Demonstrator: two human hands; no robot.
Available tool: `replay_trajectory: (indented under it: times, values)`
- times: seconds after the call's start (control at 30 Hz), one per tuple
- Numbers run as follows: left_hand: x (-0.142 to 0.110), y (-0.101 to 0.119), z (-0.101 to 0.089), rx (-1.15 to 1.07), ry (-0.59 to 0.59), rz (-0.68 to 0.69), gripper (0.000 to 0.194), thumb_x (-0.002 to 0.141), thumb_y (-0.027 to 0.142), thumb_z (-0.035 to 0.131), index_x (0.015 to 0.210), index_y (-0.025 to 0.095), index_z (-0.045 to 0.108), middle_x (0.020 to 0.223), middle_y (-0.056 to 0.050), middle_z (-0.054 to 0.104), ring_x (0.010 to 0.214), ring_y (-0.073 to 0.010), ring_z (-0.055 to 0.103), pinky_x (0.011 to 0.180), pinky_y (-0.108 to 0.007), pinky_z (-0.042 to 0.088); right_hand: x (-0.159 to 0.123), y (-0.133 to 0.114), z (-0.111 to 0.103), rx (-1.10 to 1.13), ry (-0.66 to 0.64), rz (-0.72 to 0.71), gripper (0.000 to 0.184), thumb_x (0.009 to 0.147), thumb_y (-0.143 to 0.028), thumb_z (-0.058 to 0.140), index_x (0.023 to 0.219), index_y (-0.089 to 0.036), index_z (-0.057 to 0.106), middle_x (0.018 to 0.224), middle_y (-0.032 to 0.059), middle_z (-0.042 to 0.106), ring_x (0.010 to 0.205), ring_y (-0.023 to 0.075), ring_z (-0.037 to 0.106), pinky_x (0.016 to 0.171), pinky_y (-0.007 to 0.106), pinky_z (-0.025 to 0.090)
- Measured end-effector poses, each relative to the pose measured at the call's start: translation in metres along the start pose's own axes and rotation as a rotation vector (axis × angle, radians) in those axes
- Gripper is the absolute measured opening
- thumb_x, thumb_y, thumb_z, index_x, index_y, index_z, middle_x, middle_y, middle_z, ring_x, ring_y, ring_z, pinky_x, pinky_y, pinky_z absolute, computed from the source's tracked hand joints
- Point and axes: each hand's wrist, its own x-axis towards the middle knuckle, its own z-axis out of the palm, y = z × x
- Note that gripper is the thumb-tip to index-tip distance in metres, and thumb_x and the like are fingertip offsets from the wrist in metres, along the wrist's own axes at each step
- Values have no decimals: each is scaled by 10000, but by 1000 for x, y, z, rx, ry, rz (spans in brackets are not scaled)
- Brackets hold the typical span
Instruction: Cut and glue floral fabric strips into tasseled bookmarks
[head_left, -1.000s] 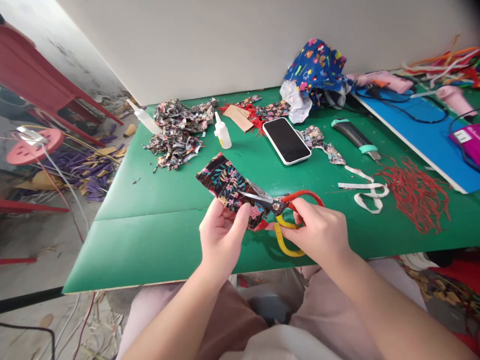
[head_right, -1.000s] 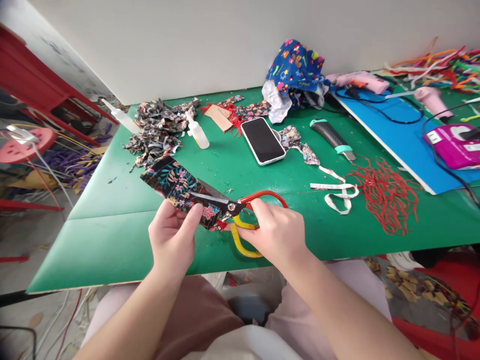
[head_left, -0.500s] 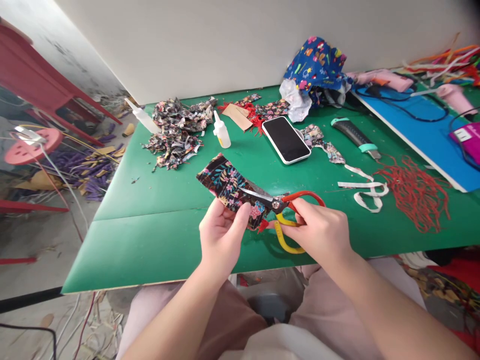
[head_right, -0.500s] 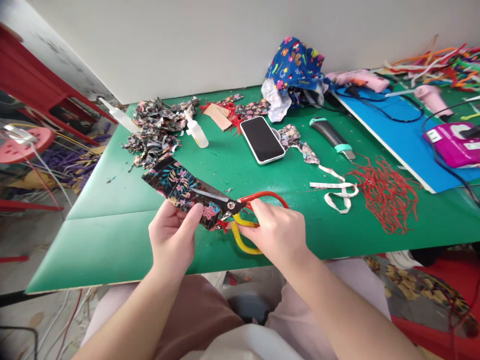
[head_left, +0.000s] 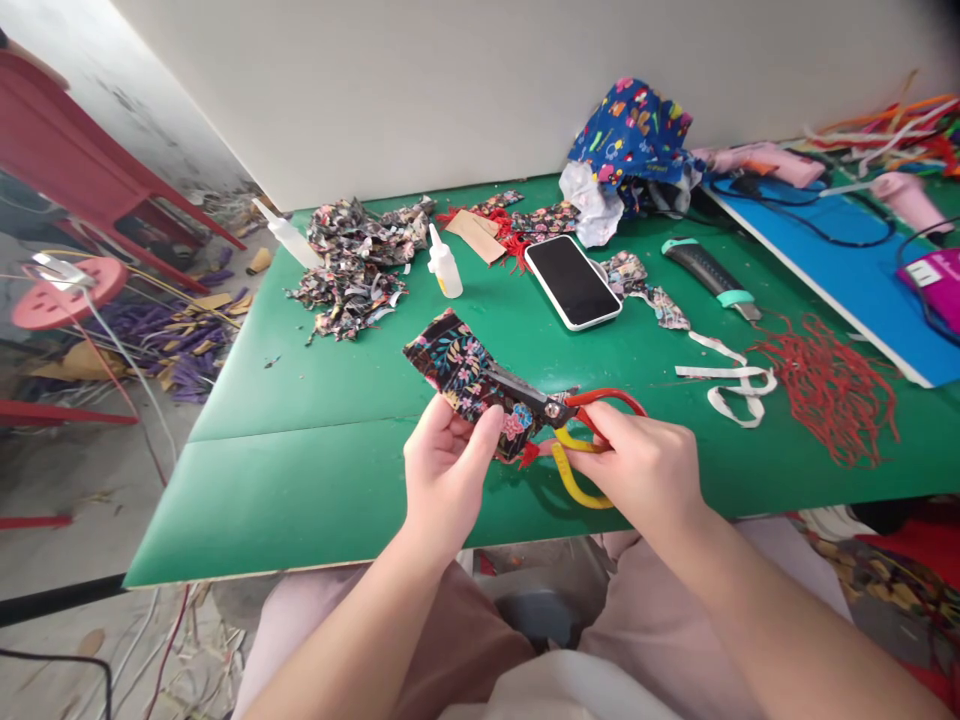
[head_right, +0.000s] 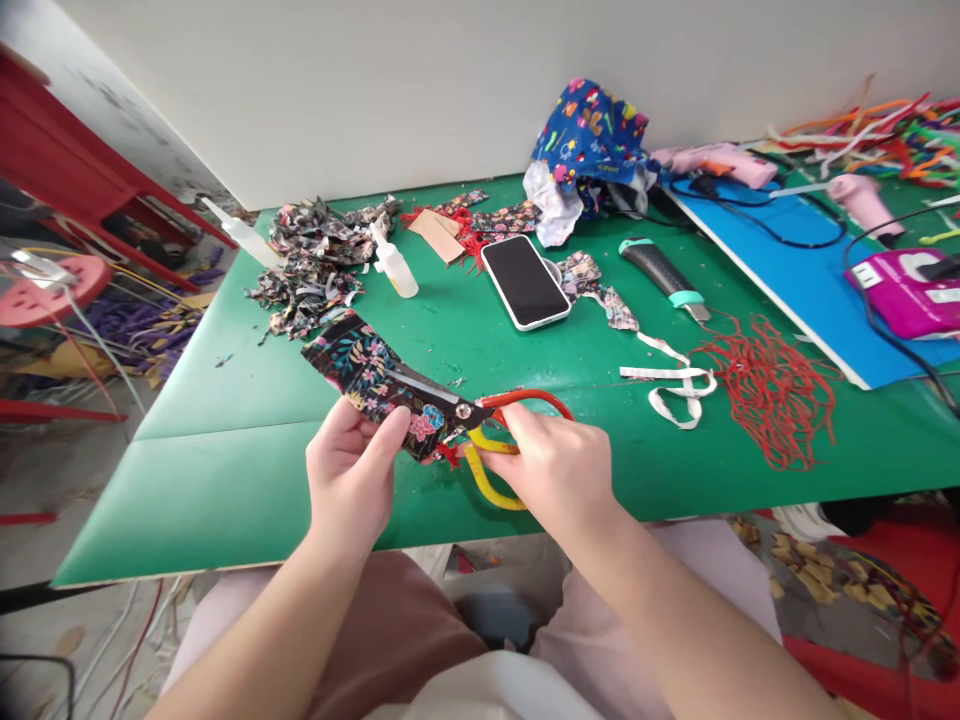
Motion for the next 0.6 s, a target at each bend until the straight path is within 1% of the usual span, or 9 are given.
replay_trajectory:
  times: [0.1,0.2,0.27,0.3,0.37,0.43,0.5,0.57,0.6]
  values:
    - [1,1,1,0,-8,-18,121,763,253,673,851,186,625,672,27,604,575,-67,528,561,-156,469,-1,2,1,15,-1,31,288,751,-447,625,661,-174,616,423,-48,536,383,72,467,438,225,272]
    - [5,4,-1,45,-26,-60,146,765,280,663,868,187,619,629,37,574,515,-64,494,495,-159,461,0,5,3,53,-43,113,278,761,-436,612,670,-174,598,463,-44,551,392,74,469,440,224,275]
    - [11,7,-6,118,-73,-134,269,771,311,643,1010,194,604,629,32,588,497,-81,503,468,-183,465,1,9,4,46,-130,170,277,764,-447,604,708,-175,603,534,-33,577,436,88,502,449,225,296]
    - [14,8,-10,181,-102,-175,376,774,322,629,1124,200,569,621,32,592,492,-92,510,464,-198,467,1,12,5,29,-190,189,271,764,-447,605,733,-177,608,592,-21,597,474,100,528,460,227,312]
    - [22,8,-20,411,-145,-219,567,771,324,611,1304,198,463,567,46,564,481,-108,505,472,-214,453,2,19,8,-13,-319,210,227,769,-406,608,797,-181,620,729,9,627,573,126,576,501,231,356]
    - [31,6,-30,771,-182,-154,586,768,320,595,1328,199,468,517,52,521,450,-114,463,483,-231,428,2,27,9,-40,-409,220,183,774,-340,606,858,-179,627,822,35,630,660,151,602,566,240,405]
    - [40,5,-36,1077,-188,-93,520,785,334,563,1290,212,523,555,16,559,487,-146,495,548,-286,451,1,35,10,-35,-436,212,191,777,-301,599,910,-167,631,850,54,627,728,174,613,636,255,442]
    - [47,9,-36,1257,-148,23,454,790,351,555,1223,219,588,724,-58,639,659,-217,582,688,-379,483,0,41,10,-23,-432,180,206,780,-298,592,919,-153,637,852,69,628,766,192,615,684,279,463]
    - [46,14,-34,1285,-123,121,418,789,351,559,1183,222,618,847,-92,655,784,-256,598,776,-430,475,-1,43,10,-21,-432,162,205,781,-297,590,911,-147,640,850,76,632,774,198,615,696,291,469]
